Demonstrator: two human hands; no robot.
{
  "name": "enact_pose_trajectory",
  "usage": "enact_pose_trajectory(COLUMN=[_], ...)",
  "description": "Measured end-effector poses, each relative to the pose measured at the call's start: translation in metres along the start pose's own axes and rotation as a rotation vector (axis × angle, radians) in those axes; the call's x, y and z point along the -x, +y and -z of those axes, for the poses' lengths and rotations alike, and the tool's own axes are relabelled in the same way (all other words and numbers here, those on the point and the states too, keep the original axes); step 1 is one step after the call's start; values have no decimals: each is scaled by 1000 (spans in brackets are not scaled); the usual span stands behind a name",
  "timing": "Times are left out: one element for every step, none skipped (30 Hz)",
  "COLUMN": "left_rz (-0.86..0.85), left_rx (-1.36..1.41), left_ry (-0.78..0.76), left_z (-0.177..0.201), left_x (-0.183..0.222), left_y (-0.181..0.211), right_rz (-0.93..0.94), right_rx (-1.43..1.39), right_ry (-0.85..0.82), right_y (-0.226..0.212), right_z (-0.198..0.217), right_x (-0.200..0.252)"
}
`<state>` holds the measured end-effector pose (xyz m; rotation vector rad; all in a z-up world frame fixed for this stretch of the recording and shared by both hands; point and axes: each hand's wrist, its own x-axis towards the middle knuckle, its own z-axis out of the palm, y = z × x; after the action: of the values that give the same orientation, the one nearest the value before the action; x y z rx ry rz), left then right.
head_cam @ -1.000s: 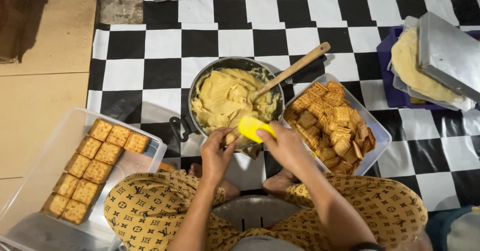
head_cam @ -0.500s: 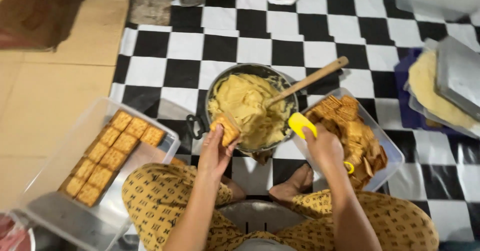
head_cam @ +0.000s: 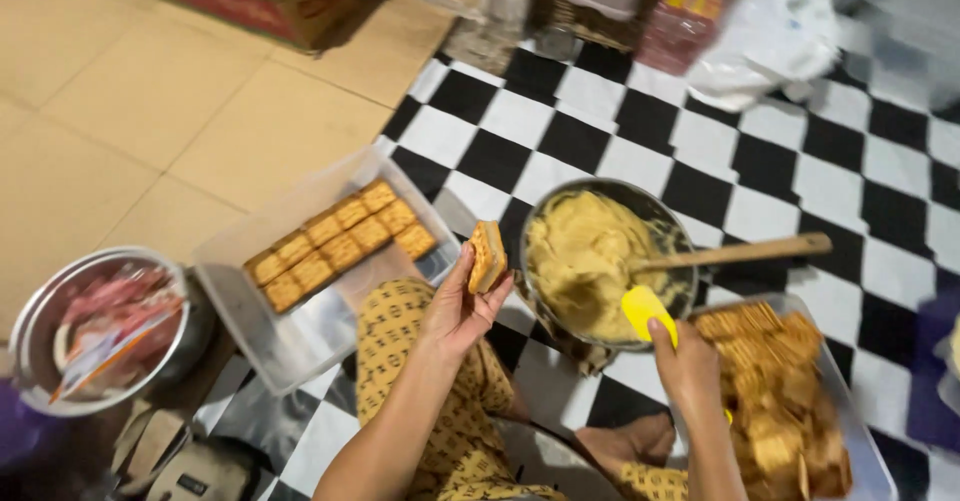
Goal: Assembling cracker sandwiches by spreading filling onto individual crackers using a spatula.
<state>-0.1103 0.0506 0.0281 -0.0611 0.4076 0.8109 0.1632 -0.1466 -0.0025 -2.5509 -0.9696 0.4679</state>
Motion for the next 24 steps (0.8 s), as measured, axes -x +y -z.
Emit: enact_pose_trajectory(left_rz=[-28,-70,-111,-127,-144,-149,-153,-181,-209,-204,-211,-214,-205,-321,-439,-411,-511,-608,-576,-702,-832,-806,-831,-862], left_rx=[10,-12,-34,-26,-82,-143,-142,-236,-330,-332,-395,-458,-459,-587,-712,-714,-911,-1111,-1114,-1277,-1437,-1440,-1444,-1445], left_ry=[-4,-26,-46,-47,-67,-87,-89,-8,73,69,-9,-90,-95,-105,-117,-120,-140,-169,-181,-203,-231,-252,-252,-248], left_z=[-4,-7,-9,-13,-16,-20,2,24,46,48,50,51,27,4,-19,-21,-24,-28,-28,-28,-29,-36,-43,-50], left_x=[9,18,26,35,43,50,40,29,17,16,15,13,25,38,51,53,54,53,49,44,39,40,42,43], left_y=[11,22,32,42,52,58,60,62,64,62,60,57,50,40,30,26,21,16,11,7,2,-6,-13,-20], right_rz=[29,120,210,227,190,141,145,135,123,120,179,236,229,248,267,241,252,260,230,257,283,256,269,286], right_rx=[3,-39,-82,-79,-110,-142,-142,-301,-460,-460,-465,-468,-467,-500,-532,-528,-530,-533,-530,-482,-431,-430,-386,-342], right_ry=[-7,21,48,42,-19,-74,-74,-121,-168,-162,-141,-117,-109,-83,-57,-48,-17,17,29,96,162,176,205,231], right_y=[3,7,11,-14,-38,-58,-70,-81,-91,-104,-116,-128,-130,-130,-128,-127,-125,-123,-116,-108,-101,-98,-96,-95], right_z=[-17,-34,-52,-46,-40,-33,-32,-32,-30,-24,-16,-9,-7,-5,-3,4,12,20,22,23,24,27,30,33], right_x=[-7,-13,-20,-17,-15,-9,-12,-13,-15,-11,-7,-3,-1,4,7,16,25,32,37,42,47,52,58,61])
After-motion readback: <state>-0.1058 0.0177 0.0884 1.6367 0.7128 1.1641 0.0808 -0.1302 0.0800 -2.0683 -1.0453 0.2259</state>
